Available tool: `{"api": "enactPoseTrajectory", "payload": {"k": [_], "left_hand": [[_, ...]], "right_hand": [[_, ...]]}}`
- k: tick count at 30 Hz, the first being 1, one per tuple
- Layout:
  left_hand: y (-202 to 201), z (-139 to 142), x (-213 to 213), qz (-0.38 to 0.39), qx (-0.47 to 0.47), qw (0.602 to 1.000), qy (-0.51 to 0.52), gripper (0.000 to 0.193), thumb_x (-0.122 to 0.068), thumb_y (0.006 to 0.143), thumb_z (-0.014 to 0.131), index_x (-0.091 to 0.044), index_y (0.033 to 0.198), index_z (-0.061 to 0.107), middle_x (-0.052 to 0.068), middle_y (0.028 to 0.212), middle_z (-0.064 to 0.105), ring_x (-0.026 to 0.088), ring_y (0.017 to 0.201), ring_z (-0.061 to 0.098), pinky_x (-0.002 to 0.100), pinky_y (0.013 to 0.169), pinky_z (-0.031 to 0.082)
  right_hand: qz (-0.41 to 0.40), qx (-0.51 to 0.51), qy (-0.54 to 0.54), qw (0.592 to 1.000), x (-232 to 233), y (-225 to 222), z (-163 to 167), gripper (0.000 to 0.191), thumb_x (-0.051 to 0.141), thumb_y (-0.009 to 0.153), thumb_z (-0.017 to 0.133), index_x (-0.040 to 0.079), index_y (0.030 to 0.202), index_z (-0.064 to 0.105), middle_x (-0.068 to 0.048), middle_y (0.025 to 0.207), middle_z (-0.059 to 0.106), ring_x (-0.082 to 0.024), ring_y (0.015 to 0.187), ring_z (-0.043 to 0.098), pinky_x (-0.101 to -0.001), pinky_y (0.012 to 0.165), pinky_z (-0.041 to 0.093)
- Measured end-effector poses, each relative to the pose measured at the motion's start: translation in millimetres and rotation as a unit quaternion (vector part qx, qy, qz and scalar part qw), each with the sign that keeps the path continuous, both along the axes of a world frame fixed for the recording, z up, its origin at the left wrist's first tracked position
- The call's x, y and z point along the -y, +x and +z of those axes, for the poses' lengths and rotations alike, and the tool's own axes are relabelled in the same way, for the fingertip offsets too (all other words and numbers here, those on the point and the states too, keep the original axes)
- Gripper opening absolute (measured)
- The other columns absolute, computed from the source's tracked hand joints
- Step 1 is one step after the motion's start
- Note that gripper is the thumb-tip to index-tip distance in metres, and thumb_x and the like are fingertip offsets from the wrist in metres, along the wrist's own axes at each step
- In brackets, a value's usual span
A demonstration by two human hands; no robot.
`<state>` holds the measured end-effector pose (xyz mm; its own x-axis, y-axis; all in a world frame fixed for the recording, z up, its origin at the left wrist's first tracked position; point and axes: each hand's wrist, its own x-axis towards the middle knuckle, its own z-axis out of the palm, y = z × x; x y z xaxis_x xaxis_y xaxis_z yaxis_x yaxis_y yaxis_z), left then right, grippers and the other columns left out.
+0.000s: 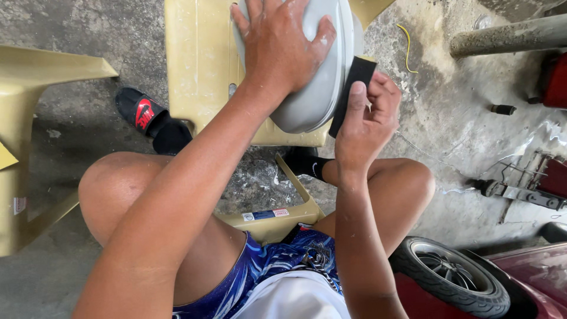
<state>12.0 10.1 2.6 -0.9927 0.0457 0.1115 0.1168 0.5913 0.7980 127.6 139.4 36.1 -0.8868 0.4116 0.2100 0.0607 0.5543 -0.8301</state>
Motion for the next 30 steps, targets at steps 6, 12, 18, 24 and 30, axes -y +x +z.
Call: {"api": "enactPoseTrajectory", "payload": {"k": [6,12,18,24,30], "left_hand": [[-2.1,2.6,-0.8,-0.007,0.012,1.000,-0.002,0.041,-0.040,0.094,0.069,-0.015,0.127,0.069,0.017,0.124,0.063,0.046,0.128,0.046,0.078,0.108,0.019],[-3.8,-2.4,-2.3,0.003,0.002,1.000,-0.008,0.040,-0.040,0.094,0.071,-0.015,0.125,0.069,0.018,0.126,0.062,0.046,0.128,0.045,0.077,0.109,0.021],[-5.7,-8.6,0.5,0.005,-0.016,1.000,-0.005,0.042,-0.039,0.094,0.072,-0.017,0.130,0.068,0.020,0.129,0.060,0.049,0.130,0.044,0.079,0.109,0.017],[-8.0,-2.6,1.3,0.007,-0.018,1.000,0.001,0.052,-0.039,0.090,0.073,-0.019,0.138,0.065,0.023,0.135,0.054,0.052,0.129,0.041,0.078,0.109,0.019],[-8.9,3.4,0.5,0.025,0.015,0.999,-0.014,0.050,-0.043,0.089,0.074,-0.019,0.132,0.068,0.021,0.132,0.056,0.051,0.131,0.041,0.081,0.106,0.019]], "right_hand": [[0.038,0.115,0.082,0.989,4.8,-1.2,26.7,0.021,0.012,0.104,0.069,0.002,0.122,0.070,-0.013,0.134,0.058,-0.015,0.111,0.063,-0.0277,0.082,0.054],[-0.002,0.117,0.039,0.992,10.2,9.0,29.9,0.019,0.011,0.099,0.075,0.000,0.114,0.073,-0.012,0.121,0.059,-0.015,0.105,0.062,-0.0272,0.077,0.055],[0.034,0.081,0.132,0.987,14.8,10.1,24.8,0.013,0.010,0.107,0.075,-0.002,0.110,0.074,-0.012,0.117,0.062,-0.019,0.115,0.062,-0.0286,0.087,0.055],[0.030,0.082,0.120,0.989,6.8,-42.7,23.9,0.015,0.014,0.103,0.072,-0.001,0.105,0.073,-0.012,0.115,0.063,-0.017,0.098,0.066,-0.0277,0.073,0.057],[0.096,0.074,0.144,0.982,0.7,-50.6,28.6,0.018,0.016,0.108,0.069,-0.001,0.115,0.070,-0.013,0.111,0.060,-0.022,0.101,0.062,-0.0350,0.087,0.055]]}}
